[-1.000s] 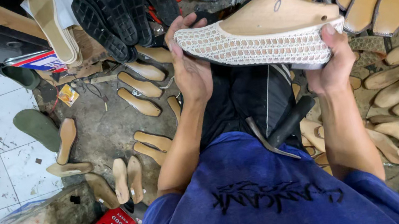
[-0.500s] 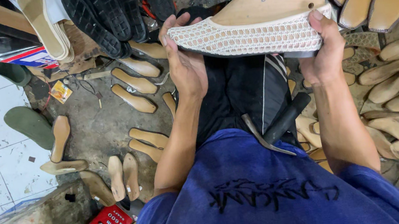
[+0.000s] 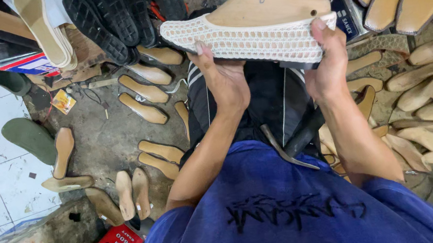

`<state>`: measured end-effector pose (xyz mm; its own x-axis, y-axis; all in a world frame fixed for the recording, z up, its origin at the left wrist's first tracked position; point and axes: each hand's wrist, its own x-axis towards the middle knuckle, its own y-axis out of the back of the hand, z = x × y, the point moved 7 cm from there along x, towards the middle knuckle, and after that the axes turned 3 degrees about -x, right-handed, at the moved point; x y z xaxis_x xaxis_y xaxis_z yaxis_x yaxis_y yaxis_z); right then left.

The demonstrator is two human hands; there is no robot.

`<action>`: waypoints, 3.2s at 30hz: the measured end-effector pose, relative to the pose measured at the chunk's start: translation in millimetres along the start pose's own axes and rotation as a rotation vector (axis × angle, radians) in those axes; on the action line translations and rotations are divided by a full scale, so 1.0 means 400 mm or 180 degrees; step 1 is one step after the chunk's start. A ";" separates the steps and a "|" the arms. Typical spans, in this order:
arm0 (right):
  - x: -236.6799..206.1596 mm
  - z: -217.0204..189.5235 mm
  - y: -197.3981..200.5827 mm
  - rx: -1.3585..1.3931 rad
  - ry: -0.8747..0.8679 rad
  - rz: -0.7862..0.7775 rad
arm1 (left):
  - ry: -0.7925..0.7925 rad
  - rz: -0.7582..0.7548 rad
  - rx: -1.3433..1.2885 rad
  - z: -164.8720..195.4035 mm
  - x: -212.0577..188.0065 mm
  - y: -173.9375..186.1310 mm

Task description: The person aligns a black rubber sole with a white shoe upper and presses the edges together. They then use a curved metal tool to tap and secure the sole along the perimeter of the shoe, ensuring a tight fit.

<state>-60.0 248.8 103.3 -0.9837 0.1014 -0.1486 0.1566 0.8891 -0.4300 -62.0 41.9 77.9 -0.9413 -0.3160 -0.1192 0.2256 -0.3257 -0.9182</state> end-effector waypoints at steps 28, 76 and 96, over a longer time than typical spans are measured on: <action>-0.138 -0.113 -0.270 -0.1097 0.0657 -0.1699 | 0.1846 -0.0790 -0.1053 -0.084 0.118 0.031; 0.033 -0.115 0.120 -0.3241 0.0486 -0.0446 | 0.0648 -0.0919 0.2224 0.020 0.236 0.151; 0.172 -0.118 -0.047 -0.4395 0.0486 -0.2495 | 0.0064 -0.0857 0.2432 -0.008 0.207 0.146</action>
<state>-134.8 260.2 143.2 -0.7912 -0.5887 -0.1654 -0.4830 0.4358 0.7595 -127.5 -0.3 13.2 -0.9904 -0.1261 0.0557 0.0930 -0.9094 -0.4054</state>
